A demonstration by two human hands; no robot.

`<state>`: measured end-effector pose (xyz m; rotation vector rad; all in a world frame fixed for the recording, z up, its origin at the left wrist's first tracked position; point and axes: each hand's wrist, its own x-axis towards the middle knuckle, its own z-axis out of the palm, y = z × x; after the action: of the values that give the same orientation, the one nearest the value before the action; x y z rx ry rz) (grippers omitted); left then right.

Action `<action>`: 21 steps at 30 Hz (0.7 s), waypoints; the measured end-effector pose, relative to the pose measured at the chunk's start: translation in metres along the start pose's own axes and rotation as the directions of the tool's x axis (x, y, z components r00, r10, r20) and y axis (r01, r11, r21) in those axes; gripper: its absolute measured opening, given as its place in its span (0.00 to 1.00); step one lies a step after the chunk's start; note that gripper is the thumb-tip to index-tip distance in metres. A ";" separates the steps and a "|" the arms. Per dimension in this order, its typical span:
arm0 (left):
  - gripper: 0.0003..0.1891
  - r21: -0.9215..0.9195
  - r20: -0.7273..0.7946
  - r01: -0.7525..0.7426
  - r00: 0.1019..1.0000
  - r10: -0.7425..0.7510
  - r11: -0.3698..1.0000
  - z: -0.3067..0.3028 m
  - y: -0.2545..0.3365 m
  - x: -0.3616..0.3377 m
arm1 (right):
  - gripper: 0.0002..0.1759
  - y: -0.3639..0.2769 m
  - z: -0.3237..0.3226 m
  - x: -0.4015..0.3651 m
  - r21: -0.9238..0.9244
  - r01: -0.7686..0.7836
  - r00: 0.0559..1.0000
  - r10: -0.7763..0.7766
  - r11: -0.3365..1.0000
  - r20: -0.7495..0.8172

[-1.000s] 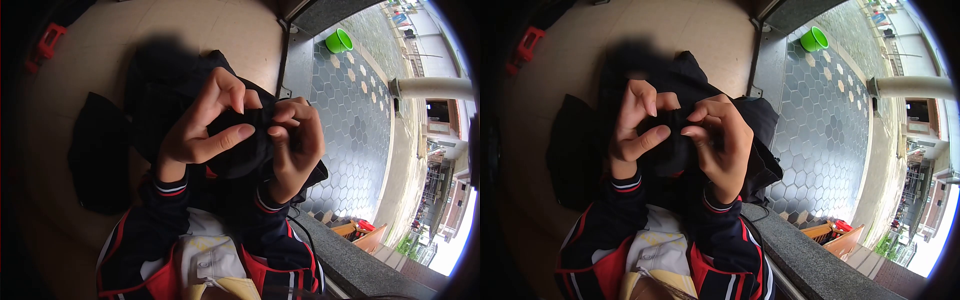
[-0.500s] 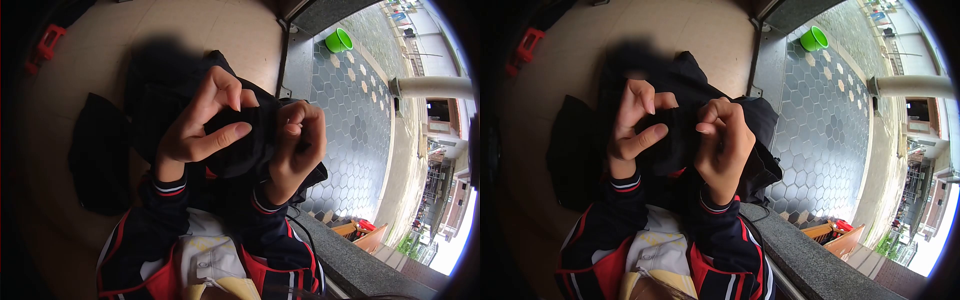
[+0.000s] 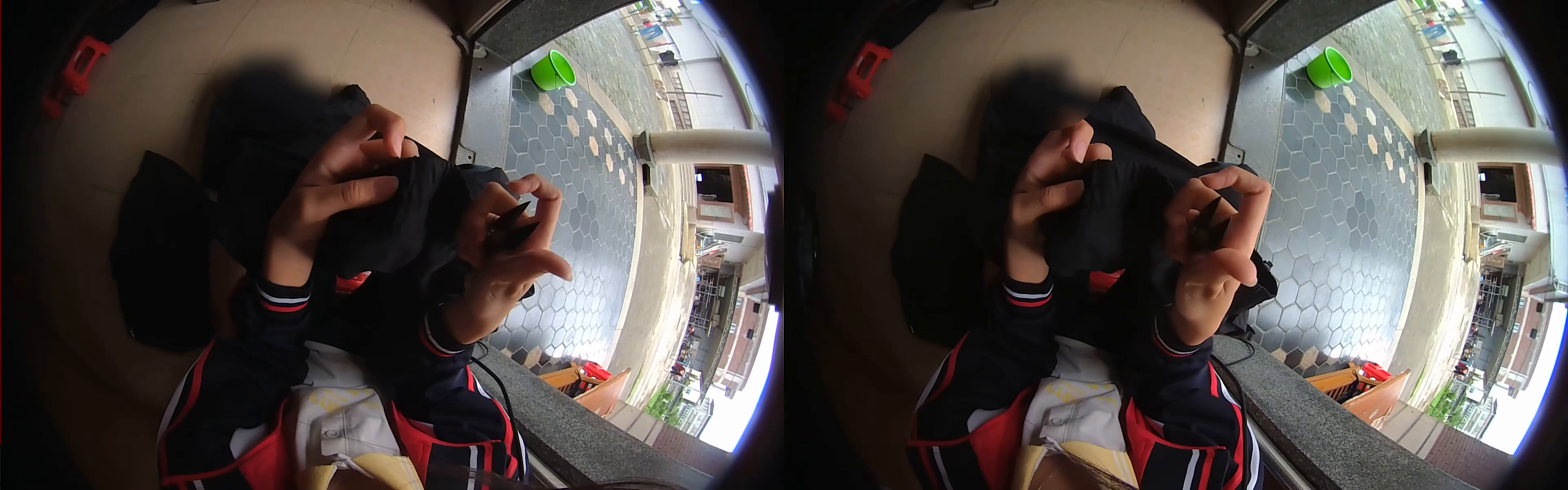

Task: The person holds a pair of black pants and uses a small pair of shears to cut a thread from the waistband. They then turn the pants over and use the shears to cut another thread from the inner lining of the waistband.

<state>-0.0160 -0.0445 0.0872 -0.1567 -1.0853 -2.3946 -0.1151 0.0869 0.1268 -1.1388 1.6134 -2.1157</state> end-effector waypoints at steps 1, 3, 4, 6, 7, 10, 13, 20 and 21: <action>0.17 -0.030 0.030 0.015 0.999 -0.015 0.999 0.001 0.001 0.001 | 0.40 -0.002 0.000 -0.001 0.000 0.001 1.000 -0.001 1.000 0.000; 0.18 0.032 -0.009 0.019 1.000 -0.019 0.999 0.007 0.004 0.001 | 0.25 -0.008 0.002 -0.004 0.060 -0.132 0.991 0.134 0.989 -0.022; 0.20 0.092 -0.049 0.025 0.999 -0.021 0.995 0.009 0.005 0.001 | 0.25 -0.010 0.003 -0.003 0.060 -0.132 0.991 0.134 0.989 -0.021; 0.21 0.038 -0.009 0.060 0.998 -0.060 0.997 0.009 0.008 0.001 | 0.12 -0.014 0.006 0.001 -0.151 -0.100 0.991 0.112 0.983 0.076; 0.22 -0.014 0.032 0.097 0.995 -0.096 0.995 0.009 0.008 0.001 | 0.10 -0.016 0.012 0.003 -0.047 -0.105 0.993 0.107 0.993 0.056; 0.22 0.086 0.027 0.055 0.998 -0.057 0.995 0.008 0.007 0.001 | 0.09 -0.013 0.017 0.004 -0.071 -0.065 0.992 0.072 0.995 0.099; 0.21 0.325 0.097 0.002 0.995 -0.036 0.946 0.003 0.010 0.003 | 0.09 -0.011 0.015 0.005 -0.108 -0.072 0.992 0.083 0.992 0.097; 0.21 0.486 -0.002 0.083 0.996 -0.093 0.870 0.015 0.018 0.001 | 0.09 -0.004 0.009 0.006 -0.300 -0.042 0.989 0.082 0.953 0.121; 0.21 0.507 0.018 0.059 0.997 -0.078 0.860 0.015 0.018 0.001 | 0.09 -0.005 0.010 0.005 -0.299 -0.042 0.989 0.081 0.953 0.120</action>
<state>-0.0096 -0.0434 0.1099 0.0217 -1.7215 -2.0813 -0.1102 0.0779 0.1342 -1.2660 1.9207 -1.7602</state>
